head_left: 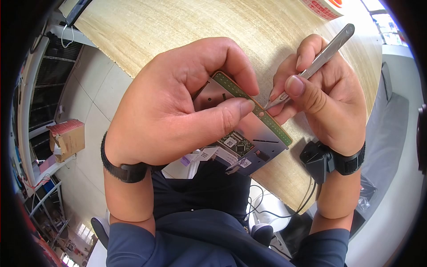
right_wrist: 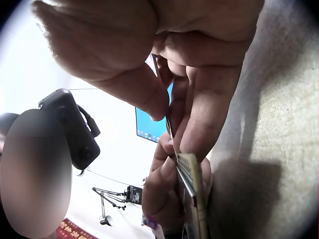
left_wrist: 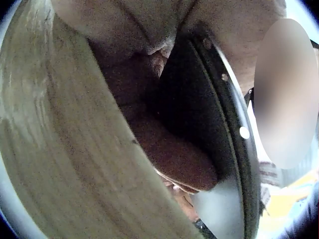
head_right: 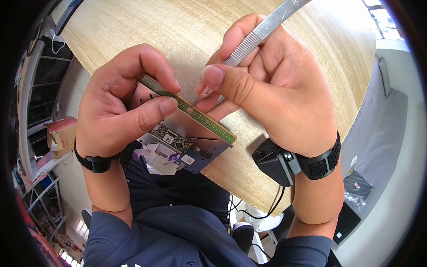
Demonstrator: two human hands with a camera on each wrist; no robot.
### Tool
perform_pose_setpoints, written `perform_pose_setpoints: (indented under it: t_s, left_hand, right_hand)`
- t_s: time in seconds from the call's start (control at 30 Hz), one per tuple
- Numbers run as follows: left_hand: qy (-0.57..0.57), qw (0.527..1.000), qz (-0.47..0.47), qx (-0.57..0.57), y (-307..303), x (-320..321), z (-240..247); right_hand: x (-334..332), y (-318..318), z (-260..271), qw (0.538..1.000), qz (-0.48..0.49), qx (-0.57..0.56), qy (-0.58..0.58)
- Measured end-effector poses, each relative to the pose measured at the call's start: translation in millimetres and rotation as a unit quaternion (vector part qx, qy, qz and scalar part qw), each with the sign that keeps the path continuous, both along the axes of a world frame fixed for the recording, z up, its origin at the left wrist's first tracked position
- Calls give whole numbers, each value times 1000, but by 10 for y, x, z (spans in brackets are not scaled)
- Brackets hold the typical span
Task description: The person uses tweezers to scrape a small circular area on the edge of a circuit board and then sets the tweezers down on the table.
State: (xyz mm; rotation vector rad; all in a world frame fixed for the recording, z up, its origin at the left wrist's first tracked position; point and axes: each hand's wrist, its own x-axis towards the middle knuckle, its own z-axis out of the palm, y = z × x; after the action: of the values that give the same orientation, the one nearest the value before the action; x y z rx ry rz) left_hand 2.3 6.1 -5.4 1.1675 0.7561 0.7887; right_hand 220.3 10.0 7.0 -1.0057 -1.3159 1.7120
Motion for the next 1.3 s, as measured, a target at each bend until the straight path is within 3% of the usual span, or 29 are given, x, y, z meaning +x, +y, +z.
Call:
perform_pose_setpoints:
  t_s: [0.37,1.3]
  left_hand:
    - [-13,999,6,-39,-12,1,25]
    - [-7,1000,9,-5,-1,-1,-10]
  right_hand:
    - [-3,-24,-6,1000,-15,26,-3]
    - [7,-13,0,1000,2,20,-9]
